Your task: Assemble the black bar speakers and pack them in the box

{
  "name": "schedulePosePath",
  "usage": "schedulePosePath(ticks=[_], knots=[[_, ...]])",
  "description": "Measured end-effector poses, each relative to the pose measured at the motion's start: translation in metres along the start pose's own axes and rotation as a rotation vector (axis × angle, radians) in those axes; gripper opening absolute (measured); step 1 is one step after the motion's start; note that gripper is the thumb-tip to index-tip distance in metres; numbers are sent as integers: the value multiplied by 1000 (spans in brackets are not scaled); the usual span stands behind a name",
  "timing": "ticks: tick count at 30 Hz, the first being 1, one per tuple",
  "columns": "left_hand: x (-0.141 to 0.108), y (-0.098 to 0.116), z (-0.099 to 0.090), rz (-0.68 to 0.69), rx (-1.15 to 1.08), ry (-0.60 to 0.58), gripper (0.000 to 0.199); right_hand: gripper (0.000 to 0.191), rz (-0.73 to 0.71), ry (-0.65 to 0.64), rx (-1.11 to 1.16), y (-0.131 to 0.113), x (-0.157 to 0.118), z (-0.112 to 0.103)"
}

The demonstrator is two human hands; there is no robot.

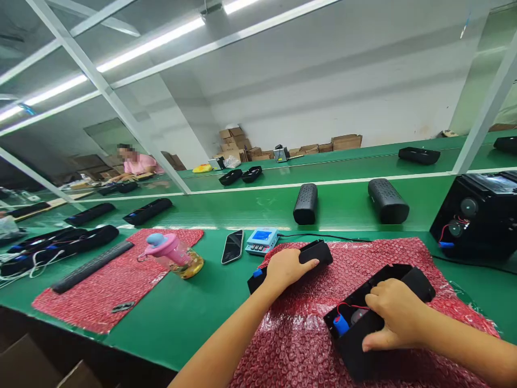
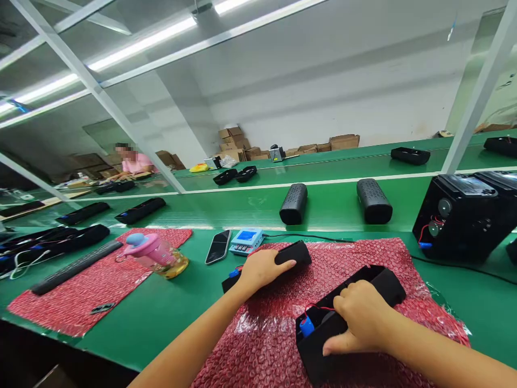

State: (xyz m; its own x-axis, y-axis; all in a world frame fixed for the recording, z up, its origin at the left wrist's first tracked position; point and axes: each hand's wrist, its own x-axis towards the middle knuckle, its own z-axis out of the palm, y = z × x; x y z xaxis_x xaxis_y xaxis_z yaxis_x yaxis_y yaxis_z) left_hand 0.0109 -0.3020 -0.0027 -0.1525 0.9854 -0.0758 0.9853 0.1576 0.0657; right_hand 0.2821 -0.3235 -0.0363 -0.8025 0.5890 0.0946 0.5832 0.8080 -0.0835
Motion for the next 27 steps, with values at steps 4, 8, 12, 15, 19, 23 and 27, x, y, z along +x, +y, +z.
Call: schedulePosePath(ticks=[4,8,12,15,19,23,27], knots=[[-1,0,0,26,21,-7,64,76,33,9,13,0,-1,4],[-2,0,1,33,37,-28,56,77,13,27,20,2,-2,12],[-3,0,1,37,42,-40,54,76,-32,131,33,4,-6,18],[-3,0,1,38,38,-38,54,76,-30,198,35,4,-8,19],[-1,-1,1,37,29,-41,55,76,-29,161,25,3,-7,21],[1,-1,-1,44,-7,-59,57,73,24,-21,29,1,-3,14],[5,-7,-9,101,-101,-123,54,61,61,-181,166,5,6,-14]])
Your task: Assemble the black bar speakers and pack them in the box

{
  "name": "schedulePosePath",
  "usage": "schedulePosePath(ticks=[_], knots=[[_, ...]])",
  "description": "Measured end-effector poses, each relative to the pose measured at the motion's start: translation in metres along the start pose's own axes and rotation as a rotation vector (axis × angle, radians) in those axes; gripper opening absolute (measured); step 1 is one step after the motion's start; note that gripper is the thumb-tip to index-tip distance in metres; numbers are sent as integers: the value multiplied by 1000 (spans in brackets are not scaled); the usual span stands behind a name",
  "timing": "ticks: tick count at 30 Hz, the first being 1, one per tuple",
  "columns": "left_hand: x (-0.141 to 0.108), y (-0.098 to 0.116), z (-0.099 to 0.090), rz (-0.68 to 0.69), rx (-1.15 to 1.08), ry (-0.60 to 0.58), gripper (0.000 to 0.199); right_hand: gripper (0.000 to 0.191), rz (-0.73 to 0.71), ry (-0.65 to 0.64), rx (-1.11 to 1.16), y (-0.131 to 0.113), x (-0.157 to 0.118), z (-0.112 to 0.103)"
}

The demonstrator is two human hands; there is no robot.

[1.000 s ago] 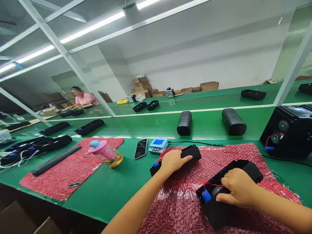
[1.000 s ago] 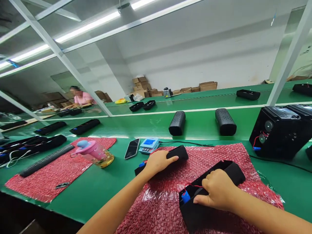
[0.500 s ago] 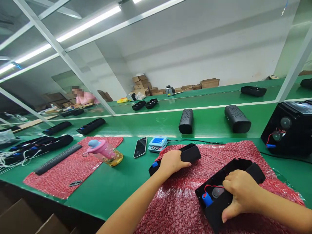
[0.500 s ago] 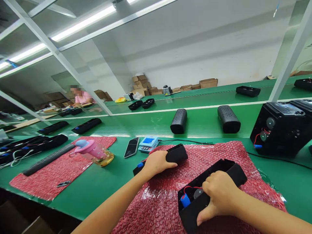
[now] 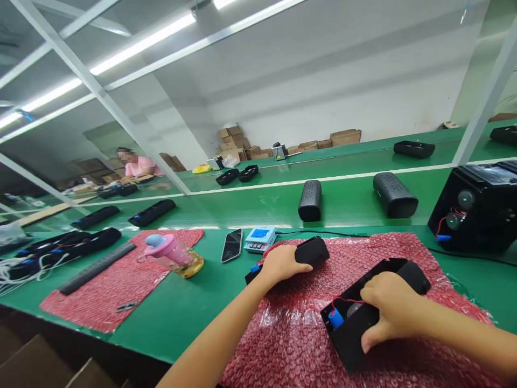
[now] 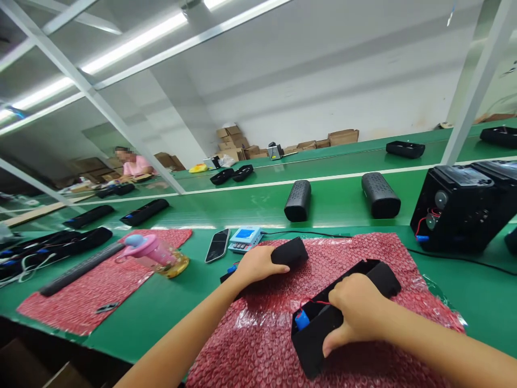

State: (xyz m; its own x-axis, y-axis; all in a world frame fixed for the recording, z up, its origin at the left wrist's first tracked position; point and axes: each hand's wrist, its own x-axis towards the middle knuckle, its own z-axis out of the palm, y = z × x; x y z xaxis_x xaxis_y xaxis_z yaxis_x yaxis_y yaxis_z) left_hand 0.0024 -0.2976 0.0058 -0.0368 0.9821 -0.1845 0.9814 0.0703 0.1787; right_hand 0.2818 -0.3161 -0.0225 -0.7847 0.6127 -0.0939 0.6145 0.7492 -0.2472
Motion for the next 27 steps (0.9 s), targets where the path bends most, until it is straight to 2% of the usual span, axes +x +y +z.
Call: schedulePosePath(ticks=[3,5,7,10,14,18,27], knots=[[2,-17,-13,93,-129,-109,48,43,-44,-93,208,7,5,-28],[2,-34,-22,121,-218,-172,55,33,-58,-154,292,14,11,-42],[2,-50,-29,112,-295,-211,59,32,-66,-225,342,20,18,-50],[0,-66,-32,88,-405,-252,53,28,-53,-325,388,24,30,-53],[-1,-67,-30,42,-540,-266,50,20,58,-371,370,18,40,-52],[2,-64,-27,-32,-641,-220,48,13,181,-347,310,8,45,-52],[5,-64,-22,-167,-757,-168,46,16,278,-374,306,1,54,-52]])
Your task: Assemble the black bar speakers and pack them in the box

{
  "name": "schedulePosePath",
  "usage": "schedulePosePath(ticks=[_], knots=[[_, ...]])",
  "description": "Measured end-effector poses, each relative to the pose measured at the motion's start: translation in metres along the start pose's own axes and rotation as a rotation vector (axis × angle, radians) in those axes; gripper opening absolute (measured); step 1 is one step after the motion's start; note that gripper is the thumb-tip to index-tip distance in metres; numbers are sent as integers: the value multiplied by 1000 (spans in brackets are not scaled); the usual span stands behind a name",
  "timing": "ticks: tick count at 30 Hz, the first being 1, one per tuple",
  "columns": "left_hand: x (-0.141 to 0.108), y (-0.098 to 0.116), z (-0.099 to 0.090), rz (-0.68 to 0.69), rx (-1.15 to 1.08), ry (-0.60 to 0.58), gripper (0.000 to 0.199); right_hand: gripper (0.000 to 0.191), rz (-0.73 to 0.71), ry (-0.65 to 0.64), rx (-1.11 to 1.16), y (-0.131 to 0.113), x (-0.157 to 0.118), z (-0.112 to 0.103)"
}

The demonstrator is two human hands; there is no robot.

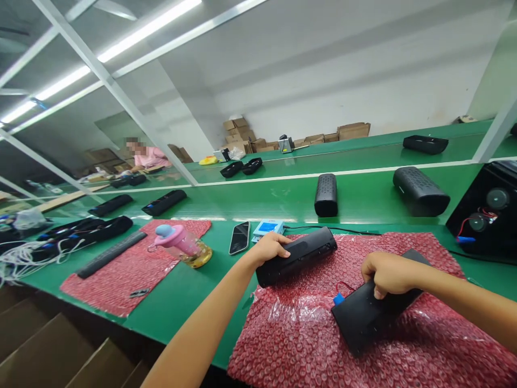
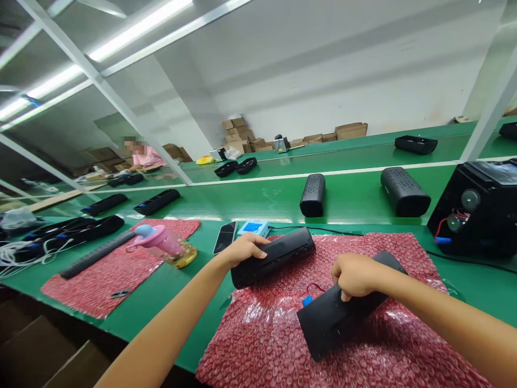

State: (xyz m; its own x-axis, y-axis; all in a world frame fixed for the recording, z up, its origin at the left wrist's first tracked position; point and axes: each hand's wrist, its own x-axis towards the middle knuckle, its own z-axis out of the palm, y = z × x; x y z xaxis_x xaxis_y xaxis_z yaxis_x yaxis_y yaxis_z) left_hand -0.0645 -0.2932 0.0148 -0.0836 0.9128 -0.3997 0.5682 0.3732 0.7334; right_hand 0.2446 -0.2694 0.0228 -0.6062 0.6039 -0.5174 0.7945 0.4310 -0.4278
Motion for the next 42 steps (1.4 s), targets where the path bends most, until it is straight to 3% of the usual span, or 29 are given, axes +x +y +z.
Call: schedulePosePath(ticks=[19,42], knots=[[0,2,-2,-17,-57,-56,52,13,21,-8,16,-5,5,-4],[4,4,-2,-48,-88,-32,54,12,37,25,40,-5,3,-2]])
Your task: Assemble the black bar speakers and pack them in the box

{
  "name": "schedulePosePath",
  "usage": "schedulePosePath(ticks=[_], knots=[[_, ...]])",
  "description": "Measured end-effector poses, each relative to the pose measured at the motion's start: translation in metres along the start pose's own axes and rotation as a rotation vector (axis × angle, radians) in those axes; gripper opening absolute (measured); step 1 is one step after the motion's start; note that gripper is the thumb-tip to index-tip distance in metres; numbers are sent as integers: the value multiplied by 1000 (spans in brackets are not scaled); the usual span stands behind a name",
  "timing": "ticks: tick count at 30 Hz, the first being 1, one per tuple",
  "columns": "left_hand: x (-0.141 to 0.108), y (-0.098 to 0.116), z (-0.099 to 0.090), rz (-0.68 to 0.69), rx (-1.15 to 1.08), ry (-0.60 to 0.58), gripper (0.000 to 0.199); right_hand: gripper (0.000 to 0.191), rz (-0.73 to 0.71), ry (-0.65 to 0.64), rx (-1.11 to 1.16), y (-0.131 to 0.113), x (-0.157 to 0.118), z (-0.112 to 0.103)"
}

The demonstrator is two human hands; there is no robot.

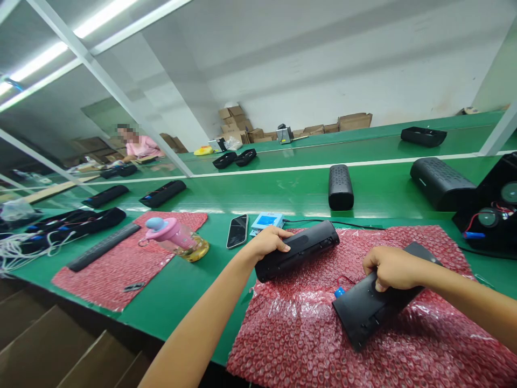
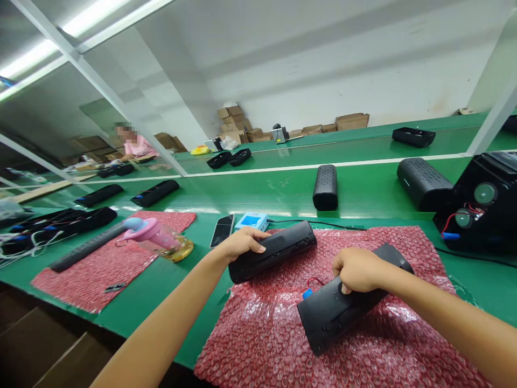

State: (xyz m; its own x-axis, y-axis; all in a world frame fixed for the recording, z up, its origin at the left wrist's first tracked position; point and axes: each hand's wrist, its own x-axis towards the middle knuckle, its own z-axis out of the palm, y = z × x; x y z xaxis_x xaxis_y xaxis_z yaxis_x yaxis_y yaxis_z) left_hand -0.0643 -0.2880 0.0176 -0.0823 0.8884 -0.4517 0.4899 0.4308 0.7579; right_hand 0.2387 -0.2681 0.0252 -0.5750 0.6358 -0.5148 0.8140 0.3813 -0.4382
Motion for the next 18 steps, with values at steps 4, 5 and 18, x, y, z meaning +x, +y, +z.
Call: schedulePosePath(ticks=[4,5,18], knots=[[1,-1,0,7,10,12,54,12,4,6,4,0,-1,0],[2,-2,0,7,11,14,55,13,4,6,2,0,-1,0],[3,-3,1,14,7,27,52,14,15,6,-6,-1,-1,1]])
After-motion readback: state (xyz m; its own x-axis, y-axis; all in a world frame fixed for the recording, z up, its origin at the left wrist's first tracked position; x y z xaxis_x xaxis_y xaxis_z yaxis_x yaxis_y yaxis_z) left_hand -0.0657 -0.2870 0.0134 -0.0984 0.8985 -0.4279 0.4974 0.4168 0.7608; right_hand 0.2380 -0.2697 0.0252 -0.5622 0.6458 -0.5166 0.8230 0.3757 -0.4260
